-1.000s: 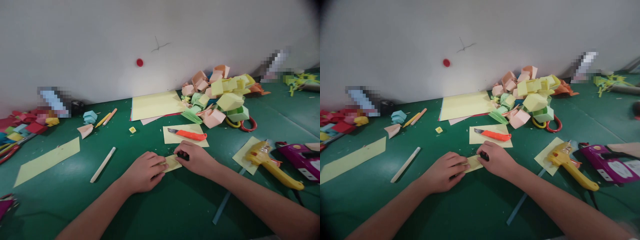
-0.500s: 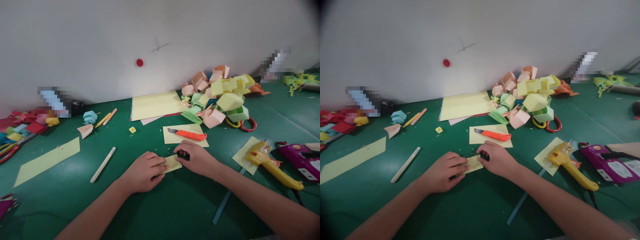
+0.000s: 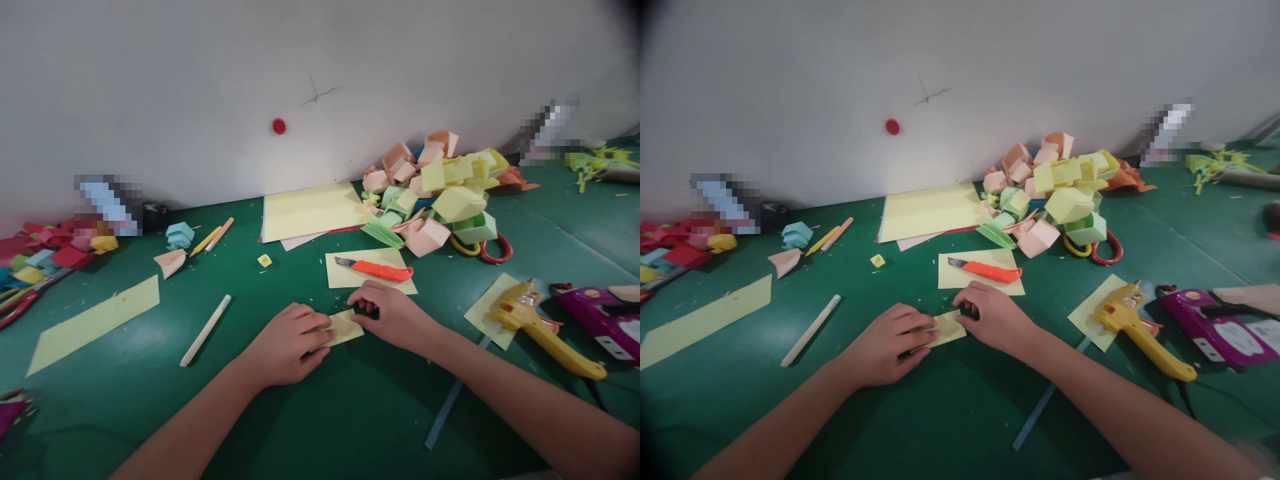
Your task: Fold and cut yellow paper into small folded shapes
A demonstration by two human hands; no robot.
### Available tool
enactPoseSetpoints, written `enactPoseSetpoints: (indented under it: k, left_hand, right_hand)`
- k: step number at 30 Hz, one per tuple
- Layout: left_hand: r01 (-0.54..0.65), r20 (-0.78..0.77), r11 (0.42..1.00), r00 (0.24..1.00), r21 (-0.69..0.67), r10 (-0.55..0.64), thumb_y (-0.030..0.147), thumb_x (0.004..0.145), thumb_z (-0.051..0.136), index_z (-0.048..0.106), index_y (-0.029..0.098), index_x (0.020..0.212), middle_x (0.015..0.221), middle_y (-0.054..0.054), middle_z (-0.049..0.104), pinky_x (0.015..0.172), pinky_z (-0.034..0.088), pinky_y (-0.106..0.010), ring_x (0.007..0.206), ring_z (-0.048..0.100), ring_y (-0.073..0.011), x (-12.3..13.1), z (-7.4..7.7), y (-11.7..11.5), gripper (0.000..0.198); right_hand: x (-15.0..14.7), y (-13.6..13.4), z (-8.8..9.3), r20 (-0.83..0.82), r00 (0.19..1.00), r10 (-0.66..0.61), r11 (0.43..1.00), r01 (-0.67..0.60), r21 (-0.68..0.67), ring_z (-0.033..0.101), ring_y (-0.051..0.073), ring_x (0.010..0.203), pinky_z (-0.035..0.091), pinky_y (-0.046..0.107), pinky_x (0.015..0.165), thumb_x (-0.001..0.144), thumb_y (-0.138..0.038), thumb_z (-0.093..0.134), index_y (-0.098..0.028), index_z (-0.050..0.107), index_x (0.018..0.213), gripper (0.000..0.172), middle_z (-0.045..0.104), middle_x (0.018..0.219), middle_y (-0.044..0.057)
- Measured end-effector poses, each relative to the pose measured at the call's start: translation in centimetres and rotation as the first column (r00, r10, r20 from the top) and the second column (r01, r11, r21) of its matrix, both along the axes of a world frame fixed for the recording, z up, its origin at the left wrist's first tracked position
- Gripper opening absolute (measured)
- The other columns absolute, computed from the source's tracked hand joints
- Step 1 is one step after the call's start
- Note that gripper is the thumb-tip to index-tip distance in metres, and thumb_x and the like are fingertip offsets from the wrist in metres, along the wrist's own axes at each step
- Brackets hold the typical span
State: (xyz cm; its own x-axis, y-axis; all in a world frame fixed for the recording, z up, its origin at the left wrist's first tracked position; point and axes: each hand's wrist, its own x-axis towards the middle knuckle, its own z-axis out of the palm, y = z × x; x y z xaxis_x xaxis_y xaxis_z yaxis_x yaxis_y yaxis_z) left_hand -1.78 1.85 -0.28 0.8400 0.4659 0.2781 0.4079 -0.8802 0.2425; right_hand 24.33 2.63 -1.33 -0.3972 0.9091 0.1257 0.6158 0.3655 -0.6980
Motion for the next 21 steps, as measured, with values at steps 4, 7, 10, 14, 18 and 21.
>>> enactPoseSetpoints:
  k: [4,7,10,14,18,21]
  left_hand:
    - [-0.006,-0.008,1.0,1.0,0.008,0.006,0.025,0.096,0.06,0.068,0.021,0.116,0.111,-0.008,0.071,0.083,0.047,-0.035,0.098,0.063,-0.0194,0.01,-0.05,-0.02,0.022]
    - [-0.01,-0.006,1.0,1.0,0.012,0.01,0.026,0.096,0.06,0.068,0.021,0.114,0.108,-0.007,0.071,0.082,0.046,-0.034,0.096,0.063,-0.0191,0.02,-0.12,-0.03,0.02]
    - [-0.01,0.009,1.0,1.0,0.027,0.01,0.027,0.096,0.06,0.069,0.02,0.108,0.104,-0.007,0.072,0.079,0.045,-0.034,0.091,0.064,-0.0181,0.02,-0.17,-0.05,0.016]
    - [-0.001,0.024,0.999,1.0,0.042,0.0,0.025,0.096,0.06,0.069,0.019,0.1,0.099,-0.005,0.072,0.076,0.043,-0.033,0.085,0.063,-0.0164,0.03,-0.24,-0.04,0.011]
    - [0.02,0.028,0.998,0.999,0.053,-0.022,0.025,0.098,0.057,0.068,0.018,0.099,0.099,-0.004,0.072,0.077,0.044,-0.033,0.085,0.062,-0.0167,0.04,-0.24,-0.02,0.012]
    - [0.03,-0.03,0.993,0.999,0.114,-0.027,0.025,0.1,0.053,0.067,0.017,0.1,0.096,-0.005,0.071,0.073,0.044,-0.034,0.081,0.061,-0.017,0.19,-0.01,-0.31,0.016]
  right_hand:
    - [-0.03,0.01,0.08,-0.007,1.0,0.005,1.0,-0.005,-0.003,0.06,0.015,0.074,0.05,0.028,0.066,0.085,-0.021,0.071,-0.022,0.07,0.098,0.013,0.065,0.088,0.002]
    - [-0.03,0.03,0.08,-0.008,1.0,0.001,1.0,-0.001,-0.009,0.06,0.015,0.073,0.05,0.028,0.065,0.085,-0.021,0.071,-0.023,0.07,0.097,0.012,0.065,0.087,0.002]
    - [-0.02,0.04,0.04,-0.011,1.0,0.0,1.0,0.0,-0.015,0.06,0.015,0.073,0.05,0.028,0.065,0.085,-0.022,0.072,-0.023,0.07,0.097,0.013,0.065,0.086,0.001]
    - [-0.02,0.05,0.11,-0.008,1.0,0.0,1.0,0.0,-0.03,0.06,0.015,0.074,0.049,0.028,0.065,0.085,-0.021,0.071,-0.023,0.071,0.097,0.013,0.065,0.087,0.001]
    - [0.02,0.07,0.14,-0.007,1.0,0.004,0.999,-0.004,-0.034,0.061,0.015,0.075,0.05,0.028,0.066,0.086,-0.021,0.071,-0.023,0.071,0.099,0.013,0.066,0.088,0.002]
    - [0.09,0.11,0.01,-0.023,0.999,0.028,1.0,-0.028,-0.01,0.062,0.015,0.074,0.05,0.028,0.066,0.087,-0.02,0.07,-0.023,0.072,0.096,0.009,0.066,0.089,0.002]
